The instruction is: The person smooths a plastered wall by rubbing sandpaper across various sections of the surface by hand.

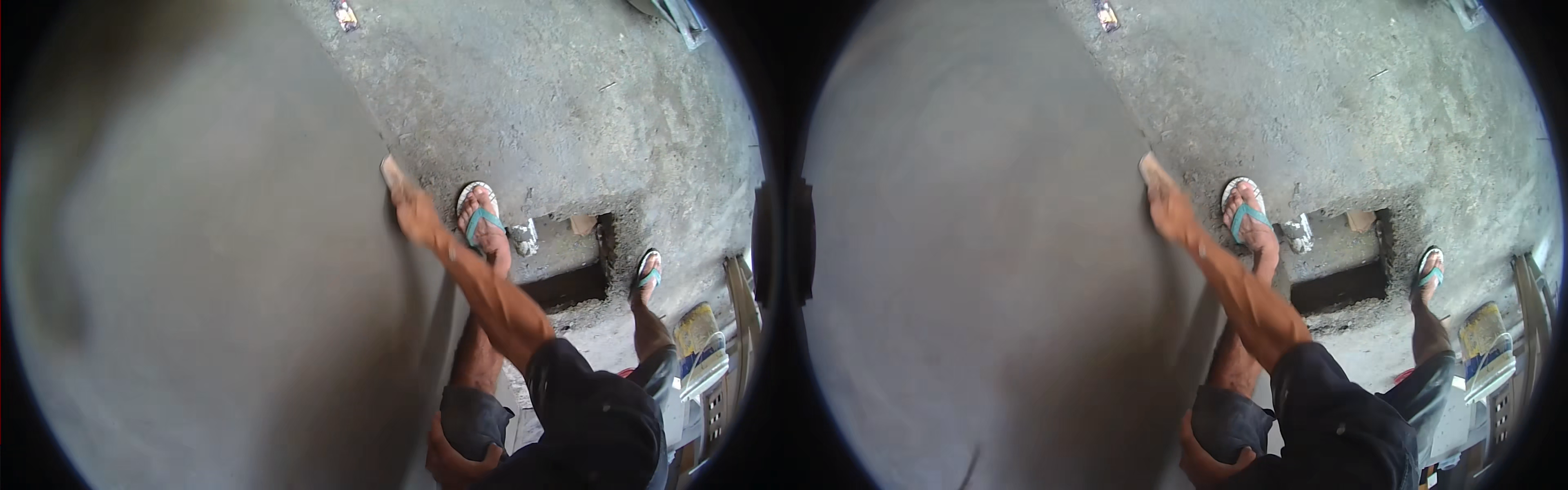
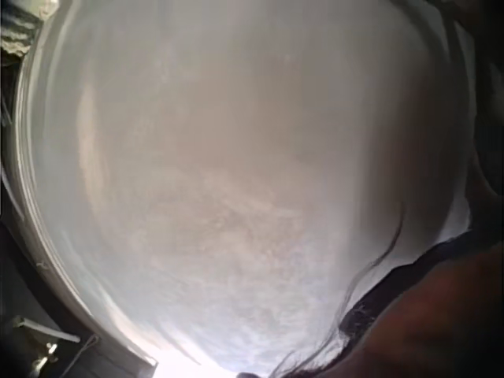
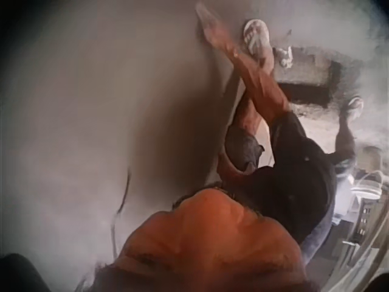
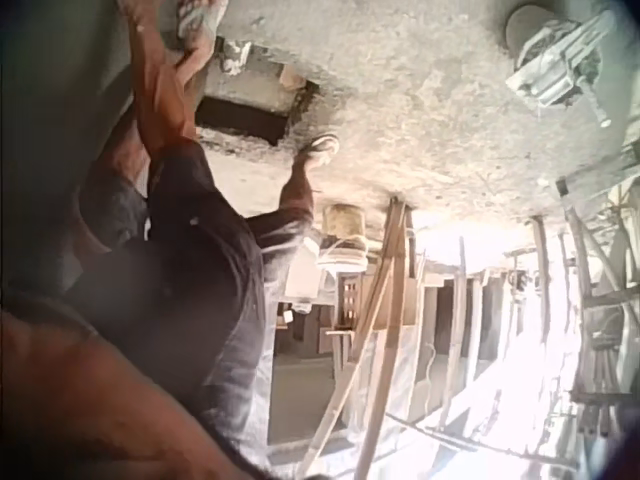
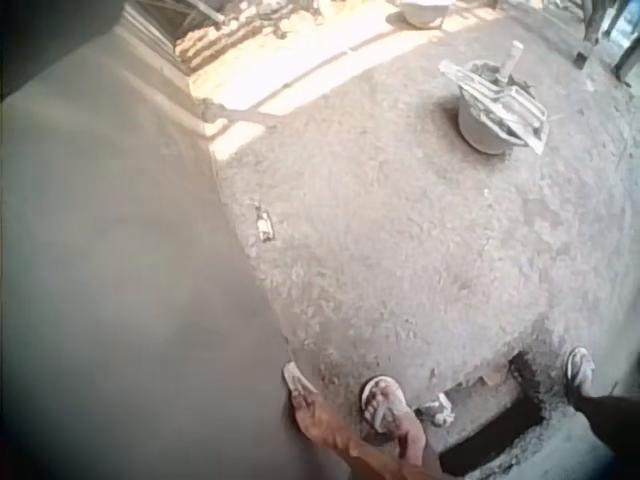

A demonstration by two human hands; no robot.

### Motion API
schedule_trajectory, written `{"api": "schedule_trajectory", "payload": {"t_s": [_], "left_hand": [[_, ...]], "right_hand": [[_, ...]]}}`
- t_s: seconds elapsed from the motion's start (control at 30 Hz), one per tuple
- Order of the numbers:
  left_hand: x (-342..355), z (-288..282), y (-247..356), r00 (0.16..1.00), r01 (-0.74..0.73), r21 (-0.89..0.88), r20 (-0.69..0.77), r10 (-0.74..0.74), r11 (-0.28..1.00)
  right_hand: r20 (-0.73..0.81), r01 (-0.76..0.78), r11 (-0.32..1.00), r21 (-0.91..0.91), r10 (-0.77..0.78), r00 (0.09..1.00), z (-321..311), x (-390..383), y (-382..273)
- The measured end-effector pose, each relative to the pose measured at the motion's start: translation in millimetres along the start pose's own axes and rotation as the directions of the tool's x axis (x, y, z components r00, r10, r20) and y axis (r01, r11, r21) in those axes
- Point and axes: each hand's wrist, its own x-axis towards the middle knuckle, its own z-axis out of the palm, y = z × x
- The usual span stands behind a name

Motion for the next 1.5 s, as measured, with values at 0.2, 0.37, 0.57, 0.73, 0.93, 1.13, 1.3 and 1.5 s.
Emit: {"api": "schedule_trajectory", "payload": {"t_s": [0.2,0.37,0.57,0.73,0.93,1.13,1.3,1.5], "left_hand": [[5,-1,-4,0.997,-0.019,-0.049,0.076,0.022,0.999],[3,-3,-38,0.998,0.051,-0.099,0.040,-0.047,0.994],[17,-28,14,0.992,-0.128,-0.055,0.002,0.129,0.990],[16,-25,8,0.993,-0.117,-0.070,0.002,0.117,0.991],[19,-33,24,0.995,-0.084,-0.053,0.046,0.087,0.995],[15,-25,6,0.998,-0.055,0.025,0.024,0.054,0.998],[20,-38,18,0.993,-0.073,-0.046,0.085,0.077,0.996],[26,-37,24,0.992,-0.047,-0.003,0.113,0.047,0.999]], "right_hand": [[-0.130,0.171,0.974,-0.146,-0.190,0.973,-1,-14,39],[-0.020,0.126,0.990,-0.069,-0.128,0.992,5,-18,35],[0.003,0.039,0.983,-0.180,-0.039,0.999,-1,-72,42],[0.067,-0.123,0.988,-0.088,0.129,0.989,-8,-46,58],[-0.013,0.071,0.978,-0.194,-0.075,0.997,6,-81,46],[-0.023,0.153,0.988,0.014,-0.153,0.988,37,-54,-32],[-0.074,0.362,0.927,-0.096,-0.370,0.926,34,-79,-59],[-0.099,0.200,0.969,0.144,-0.187,0.977,20,-33,-42]]}}
